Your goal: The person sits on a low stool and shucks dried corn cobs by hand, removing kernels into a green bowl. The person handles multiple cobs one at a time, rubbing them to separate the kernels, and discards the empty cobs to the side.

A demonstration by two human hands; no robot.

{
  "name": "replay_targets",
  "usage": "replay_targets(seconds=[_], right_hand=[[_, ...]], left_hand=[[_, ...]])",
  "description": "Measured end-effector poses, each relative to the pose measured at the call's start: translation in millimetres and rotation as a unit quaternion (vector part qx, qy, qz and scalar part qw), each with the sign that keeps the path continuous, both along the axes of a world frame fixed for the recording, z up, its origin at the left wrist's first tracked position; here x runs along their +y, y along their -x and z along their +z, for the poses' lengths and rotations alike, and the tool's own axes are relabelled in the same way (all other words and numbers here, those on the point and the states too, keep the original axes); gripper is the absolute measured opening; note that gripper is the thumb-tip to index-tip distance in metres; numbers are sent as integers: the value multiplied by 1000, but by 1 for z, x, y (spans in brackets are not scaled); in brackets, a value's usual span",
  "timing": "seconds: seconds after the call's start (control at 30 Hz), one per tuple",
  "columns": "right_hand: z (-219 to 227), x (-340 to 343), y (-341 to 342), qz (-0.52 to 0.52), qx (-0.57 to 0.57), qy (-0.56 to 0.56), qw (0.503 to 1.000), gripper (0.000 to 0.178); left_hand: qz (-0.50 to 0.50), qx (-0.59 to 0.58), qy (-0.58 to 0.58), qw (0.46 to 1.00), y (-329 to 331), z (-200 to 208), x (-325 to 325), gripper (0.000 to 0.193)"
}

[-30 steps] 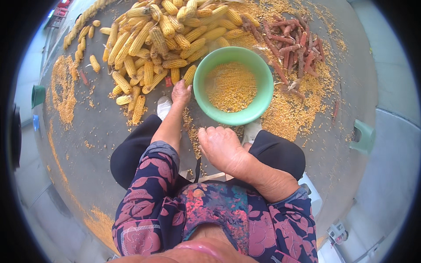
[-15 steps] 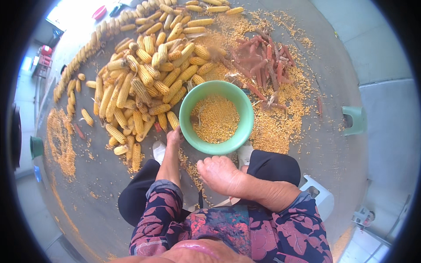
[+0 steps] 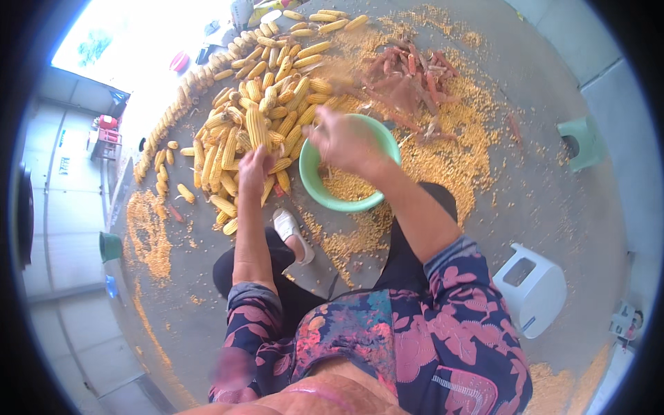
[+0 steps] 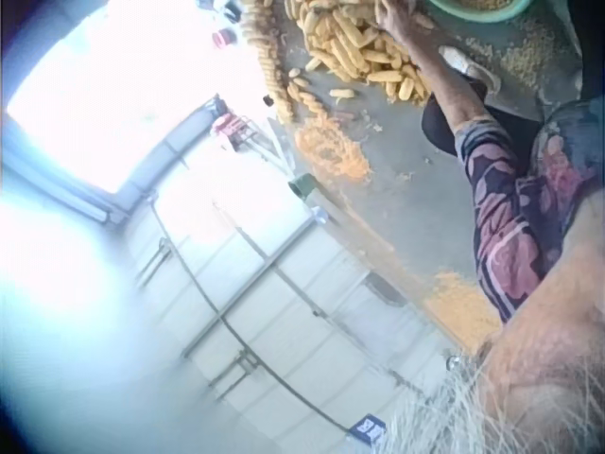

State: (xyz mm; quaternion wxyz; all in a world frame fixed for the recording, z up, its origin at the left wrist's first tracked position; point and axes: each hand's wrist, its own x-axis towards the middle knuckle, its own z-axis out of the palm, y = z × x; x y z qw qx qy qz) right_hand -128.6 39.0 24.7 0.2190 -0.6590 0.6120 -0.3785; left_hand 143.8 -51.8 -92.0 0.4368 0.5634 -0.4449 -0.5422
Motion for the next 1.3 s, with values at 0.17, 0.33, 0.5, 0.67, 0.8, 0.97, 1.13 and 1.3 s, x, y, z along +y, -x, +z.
replay_targets(seconds=[0.17,0.33,0.5,0.67,0.8,0.97,1.13,1.3], right_hand=[[13,-18,4,24,-462,-56,885,71],[12,-33,-7,18,-801,-60,595,45],[-5,-50,23,-52,-860,-83,501,38],[-4,-54,27,-32,-839,-77,538,35],[0,-51,26,-61,-818,-90,564,34],[3,-52,31,-102,-793,-72,596,32],[0,-50,30,-93,-779,-79,615,32],[-8,-51,19,-84,-777,-96,616,32]], left_hand=[[-177,32,34,983,63,145,53,29],[-203,155,-28,966,89,150,76,34],[-235,243,-110,935,112,135,83,38],[-243,276,-149,918,126,130,81,39],[-242,246,-147,927,132,129,78,39],[-254,-245,163,921,128,104,73,44],[-233,32,-22,972,133,132,81,42],[-238,144,-107,955,132,135,81,33]])
